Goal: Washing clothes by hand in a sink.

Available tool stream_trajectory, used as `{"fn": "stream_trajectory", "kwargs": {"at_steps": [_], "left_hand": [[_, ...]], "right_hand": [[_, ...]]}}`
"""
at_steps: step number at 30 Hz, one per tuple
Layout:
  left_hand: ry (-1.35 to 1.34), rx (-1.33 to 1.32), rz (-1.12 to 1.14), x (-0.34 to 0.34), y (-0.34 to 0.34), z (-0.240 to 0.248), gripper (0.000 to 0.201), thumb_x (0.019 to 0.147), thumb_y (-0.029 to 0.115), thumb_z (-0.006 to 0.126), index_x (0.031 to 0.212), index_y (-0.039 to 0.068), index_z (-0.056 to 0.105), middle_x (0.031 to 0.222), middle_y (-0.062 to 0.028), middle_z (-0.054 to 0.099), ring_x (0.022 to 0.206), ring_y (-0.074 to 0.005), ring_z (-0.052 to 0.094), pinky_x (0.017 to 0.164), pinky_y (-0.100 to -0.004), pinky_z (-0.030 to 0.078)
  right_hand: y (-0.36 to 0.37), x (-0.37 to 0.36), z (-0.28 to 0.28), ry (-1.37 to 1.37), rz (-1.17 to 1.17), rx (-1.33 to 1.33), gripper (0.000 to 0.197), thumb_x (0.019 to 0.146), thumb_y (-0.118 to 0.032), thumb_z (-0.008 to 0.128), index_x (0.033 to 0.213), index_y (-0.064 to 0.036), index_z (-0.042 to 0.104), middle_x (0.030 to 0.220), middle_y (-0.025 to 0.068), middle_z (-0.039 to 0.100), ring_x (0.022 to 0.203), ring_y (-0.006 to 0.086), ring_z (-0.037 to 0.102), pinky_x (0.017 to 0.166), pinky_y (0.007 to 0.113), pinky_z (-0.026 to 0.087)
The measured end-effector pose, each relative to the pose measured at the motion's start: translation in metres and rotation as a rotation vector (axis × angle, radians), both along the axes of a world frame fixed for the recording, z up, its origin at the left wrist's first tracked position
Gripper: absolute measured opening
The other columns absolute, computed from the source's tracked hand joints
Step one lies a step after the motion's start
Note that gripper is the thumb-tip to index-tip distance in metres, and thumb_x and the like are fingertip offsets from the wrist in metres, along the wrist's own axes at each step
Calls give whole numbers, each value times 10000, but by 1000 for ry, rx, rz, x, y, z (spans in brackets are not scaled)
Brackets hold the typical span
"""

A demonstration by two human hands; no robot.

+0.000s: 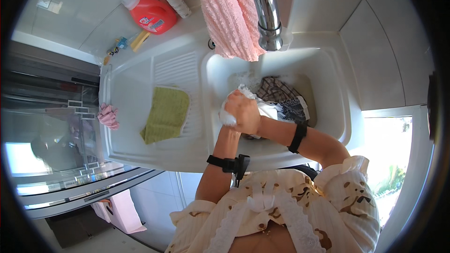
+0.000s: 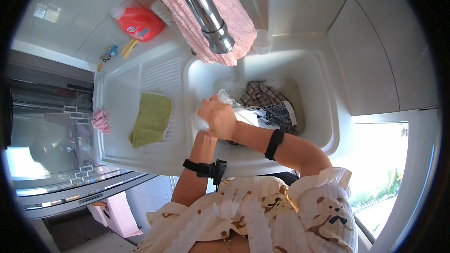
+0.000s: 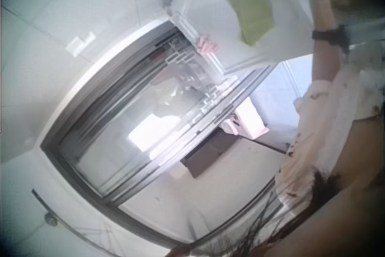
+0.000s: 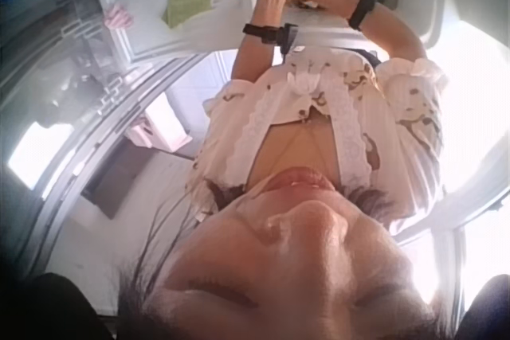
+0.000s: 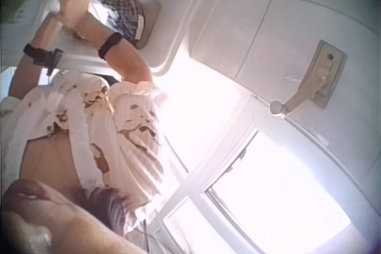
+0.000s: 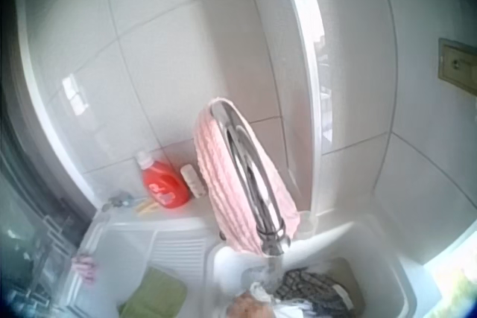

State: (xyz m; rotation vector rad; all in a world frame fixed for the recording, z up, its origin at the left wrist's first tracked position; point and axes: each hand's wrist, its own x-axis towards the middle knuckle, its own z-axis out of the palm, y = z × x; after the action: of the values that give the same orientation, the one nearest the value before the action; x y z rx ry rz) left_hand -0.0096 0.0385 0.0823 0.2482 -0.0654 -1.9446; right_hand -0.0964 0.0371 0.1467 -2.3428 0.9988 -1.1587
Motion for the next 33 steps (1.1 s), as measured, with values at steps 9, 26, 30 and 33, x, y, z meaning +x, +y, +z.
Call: {"fn": "stream_trajectory", "kwargs": {"at_steps": [9,26,30,33], "left_hand": [[-781,601,77,0,-8,21,374,783,302,518,1103,132,425,1021,-45,510,904,-185,485,782,-357,392],[-625,595,-6,5,-20,-10,294,797,318,459,1018,124,457,1023,-61,498,837,-189,520,648,-277,421],[-25,31,-112,43,-14,-81,314,823,333,424,1011,86,474,961,-55,525,874,-179,527,695,-324,460],[34,-5,-154,18,-10,-60,305,824,315,423,1019,85,469,965,-55,522,879,-179,526,700,-321,461]], "right_hand": [[-71,-26,-122,-152,-500,504,354,653,-258,643,893,-9,566,751,192,584,747,335,563,674,364,443],[-44,-7,-83,-196,-267,741,279,592,-204,632,837,-77,596,758,121,599,709,321,590,642,376,474],[8,4,6,-151,-141,460,336,548,-183,663,853,-93,555,902,125,498,808,300,534,671,377,445],[11,-4,10,-154,-143,334,307,548,-194,664,800,-79,531,859,117,484,765,289,533,633,377,443]]}}
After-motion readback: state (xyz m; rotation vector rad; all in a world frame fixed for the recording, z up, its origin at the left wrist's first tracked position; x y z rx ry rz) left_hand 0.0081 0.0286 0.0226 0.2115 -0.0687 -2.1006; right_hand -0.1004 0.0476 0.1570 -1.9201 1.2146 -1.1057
